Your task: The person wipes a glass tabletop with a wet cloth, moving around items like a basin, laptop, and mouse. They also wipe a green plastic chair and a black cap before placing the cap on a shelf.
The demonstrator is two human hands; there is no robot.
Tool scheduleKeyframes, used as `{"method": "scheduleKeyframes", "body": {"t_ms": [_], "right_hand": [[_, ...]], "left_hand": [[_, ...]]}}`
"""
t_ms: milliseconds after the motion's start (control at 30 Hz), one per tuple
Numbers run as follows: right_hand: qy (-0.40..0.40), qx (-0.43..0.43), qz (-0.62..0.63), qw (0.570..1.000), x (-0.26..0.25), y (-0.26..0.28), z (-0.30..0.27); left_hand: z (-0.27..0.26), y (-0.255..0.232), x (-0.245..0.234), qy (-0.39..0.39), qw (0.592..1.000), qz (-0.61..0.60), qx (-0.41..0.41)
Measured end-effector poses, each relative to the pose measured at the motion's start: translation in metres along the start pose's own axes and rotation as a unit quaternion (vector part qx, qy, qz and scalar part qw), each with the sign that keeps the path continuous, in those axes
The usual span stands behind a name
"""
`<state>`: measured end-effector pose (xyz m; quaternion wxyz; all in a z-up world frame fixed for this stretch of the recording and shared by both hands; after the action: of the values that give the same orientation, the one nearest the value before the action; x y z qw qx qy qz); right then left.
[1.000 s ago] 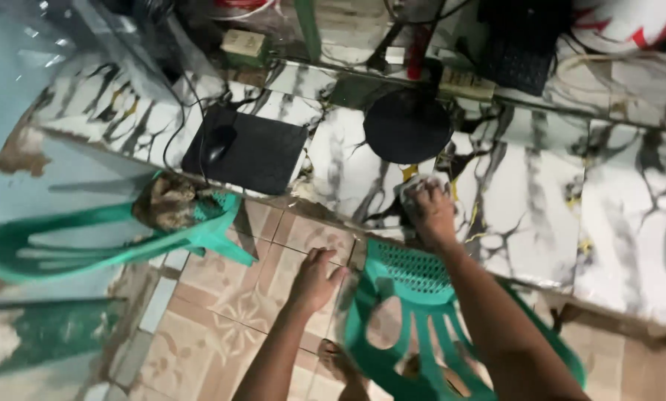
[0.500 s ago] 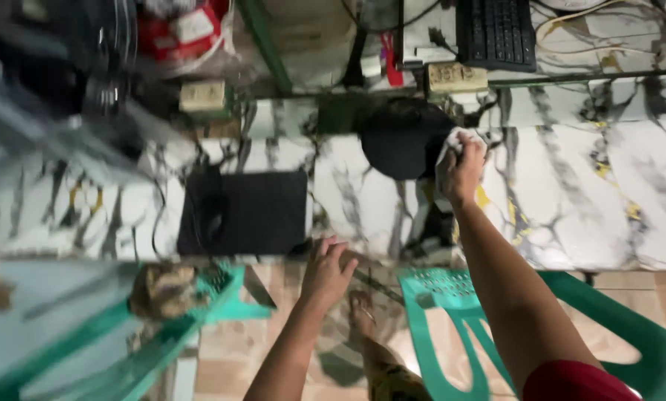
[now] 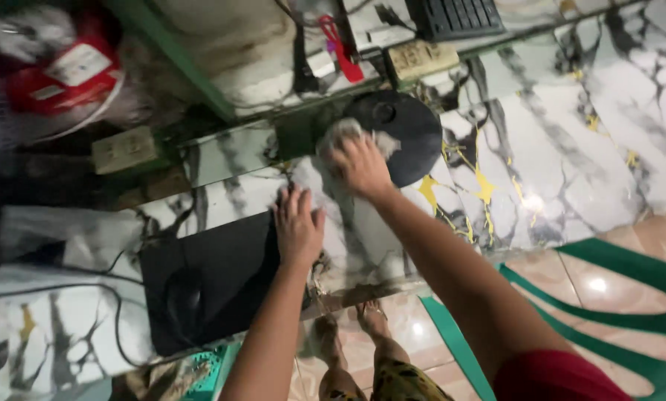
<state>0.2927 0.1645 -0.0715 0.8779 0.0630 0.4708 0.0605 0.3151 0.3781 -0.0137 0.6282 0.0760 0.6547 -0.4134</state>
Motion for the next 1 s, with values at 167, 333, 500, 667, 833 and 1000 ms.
{"method": "scheduleKeyframes", "body": {"t_ms": [167,333,500,667,833,1000], "right_hand": [[0.065,0.126,-0.042,0.989,-0.025,-0.031,0.063],[0.030,0.205,-0.066,0.976,-0.068,-0.042,0.030],[0.000,0.298,-0.127,0.946,-0.109,-0.004,-0.018],[0.055,0.246,-0.075,0.965,-0.126,0.036,-0.078],[0.036,0.295,-0.081,0.951,-0.132,0.026,-0.075],[0.067,0.348,-0.148,0.924,-0.086,0.130,-0.026]], "left_hand": [[0.008,0.001,-0.006,-0.017,0.998,0.039,0.037],[0.000,0.003,-0.005,-0.025,0.997,0.038,0.069],[-0.002,0.001,-0.012,-0.032,0.996,0.019,0.075],[-0.003,0.000,-0.012,-0.053,0.993,-0.040,0.101],[-0.014,0.021,-0.012,-0.090,0.972,-0.195,0.091],[-0.018,0.033,-0.017,-0.053,0.917,-0.396,-0.018]]}}
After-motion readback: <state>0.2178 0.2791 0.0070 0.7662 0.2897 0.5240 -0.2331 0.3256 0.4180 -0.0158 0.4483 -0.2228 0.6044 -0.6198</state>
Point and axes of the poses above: each hand's wrist, its own z-axis towards the middle knuckle, its own x-axis out of the palm, y = z × x, the point moved 3 cm from there along z, towards the middle knuckle
